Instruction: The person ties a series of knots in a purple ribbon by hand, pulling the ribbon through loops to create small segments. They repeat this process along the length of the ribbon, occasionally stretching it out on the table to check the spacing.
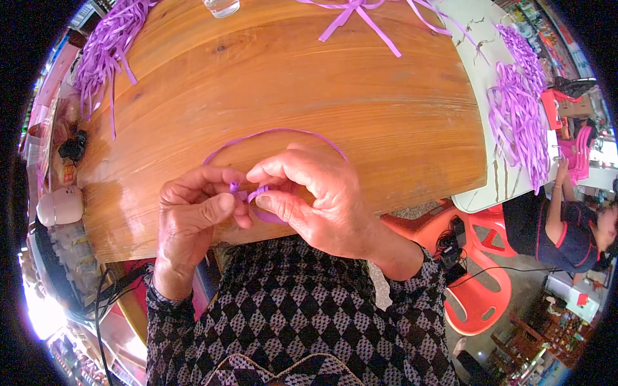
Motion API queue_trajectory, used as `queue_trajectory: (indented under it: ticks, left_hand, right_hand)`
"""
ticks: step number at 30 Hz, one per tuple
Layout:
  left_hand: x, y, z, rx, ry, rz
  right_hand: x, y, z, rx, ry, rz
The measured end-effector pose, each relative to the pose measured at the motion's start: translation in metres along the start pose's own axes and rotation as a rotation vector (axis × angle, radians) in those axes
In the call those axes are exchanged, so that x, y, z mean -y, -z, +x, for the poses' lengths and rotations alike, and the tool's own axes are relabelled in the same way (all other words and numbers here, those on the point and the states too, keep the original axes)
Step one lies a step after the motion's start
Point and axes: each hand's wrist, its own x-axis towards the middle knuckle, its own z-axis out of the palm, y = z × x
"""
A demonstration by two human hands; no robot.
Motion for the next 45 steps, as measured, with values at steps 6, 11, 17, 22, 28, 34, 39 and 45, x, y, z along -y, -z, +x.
queue_trajectory:
  ticks: [6, 11, 17, 22, 28, 34, 39, 45]
  left_hand:
    - [0.004, -0.006, -0.001, -0.034, 0.177, 0.007]
    - [0.01, -0.014, -0.001, -0.072, 0.114, -0.045]
    - [0.016, -0.015, 0.0, -0.118, 0.049, -0.078]
    - [0.019, -0.007, 0.002, -0.062, -0.051, -0.02]
    - [0.014, -0.006, -0.003, -0.035, -0.121, 0.221]
    - [0.013, -0.002, -0.002, -0.023, -0.142, 0.321]
    - [0.011, -0.002, -0.002, -0.015, -0.192, 0.406]
    - [0.011, -0.003, -0.002, -0.033, -0.349, 0.633]
  right_hand:
    - [0.002, -0.003, 0.001, 0.027, 0.101, -0.196]
    - [-0.001, -0.002, 0.001, 0.026, 0.105, -0.152]
    - [-0.005, -0.004, -0.003, 0.041, 0.235, -0.131]
    - [0.001, -0.005, -0.006, -0.117, -0.021, 0.261]
    - [0.001, 0.009, 0.002, 0.068, 0.231, -0.213]
    - [0.0, 0.004, 0.004, 0.029, 0.212, -0.243]
    - [-0.003, 0.005, 0.001, 0.033, 0.221, -0.352]
    - [-0.001, 0.001, 0.0, 0.018, 0.32, -0.581]
